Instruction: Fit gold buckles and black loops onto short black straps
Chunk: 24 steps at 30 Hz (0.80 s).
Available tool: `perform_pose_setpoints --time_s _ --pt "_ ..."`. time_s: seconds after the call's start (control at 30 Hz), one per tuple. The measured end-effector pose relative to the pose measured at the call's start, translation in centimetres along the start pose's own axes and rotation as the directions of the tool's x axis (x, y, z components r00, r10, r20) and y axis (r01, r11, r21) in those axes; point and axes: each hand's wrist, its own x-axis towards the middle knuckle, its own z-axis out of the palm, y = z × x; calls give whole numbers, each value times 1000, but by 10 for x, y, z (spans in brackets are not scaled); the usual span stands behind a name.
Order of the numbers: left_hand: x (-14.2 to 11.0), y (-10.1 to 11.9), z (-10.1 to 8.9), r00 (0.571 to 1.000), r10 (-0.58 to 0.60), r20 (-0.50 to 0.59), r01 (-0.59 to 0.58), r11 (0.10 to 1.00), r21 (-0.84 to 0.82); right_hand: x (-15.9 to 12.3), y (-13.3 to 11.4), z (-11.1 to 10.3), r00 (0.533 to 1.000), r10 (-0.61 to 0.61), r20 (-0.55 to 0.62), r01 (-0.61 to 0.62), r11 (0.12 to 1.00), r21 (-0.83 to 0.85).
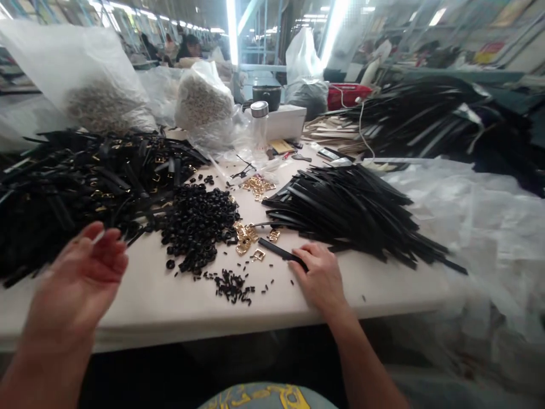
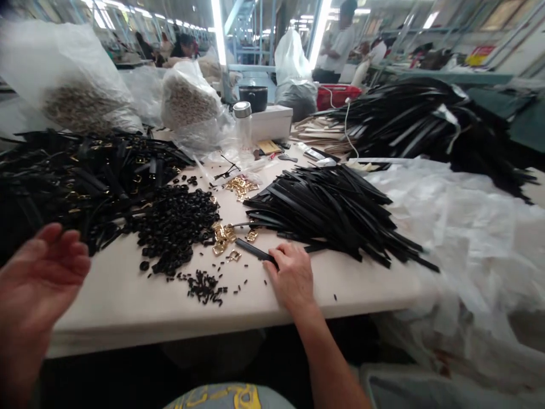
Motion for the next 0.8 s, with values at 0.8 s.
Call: perform_pose_setpoints --time_s 0.8 --pt "-134 -57 46 348 -512 785 145 857 494 -19 -111 15 797 139 587 -396 -613 683"
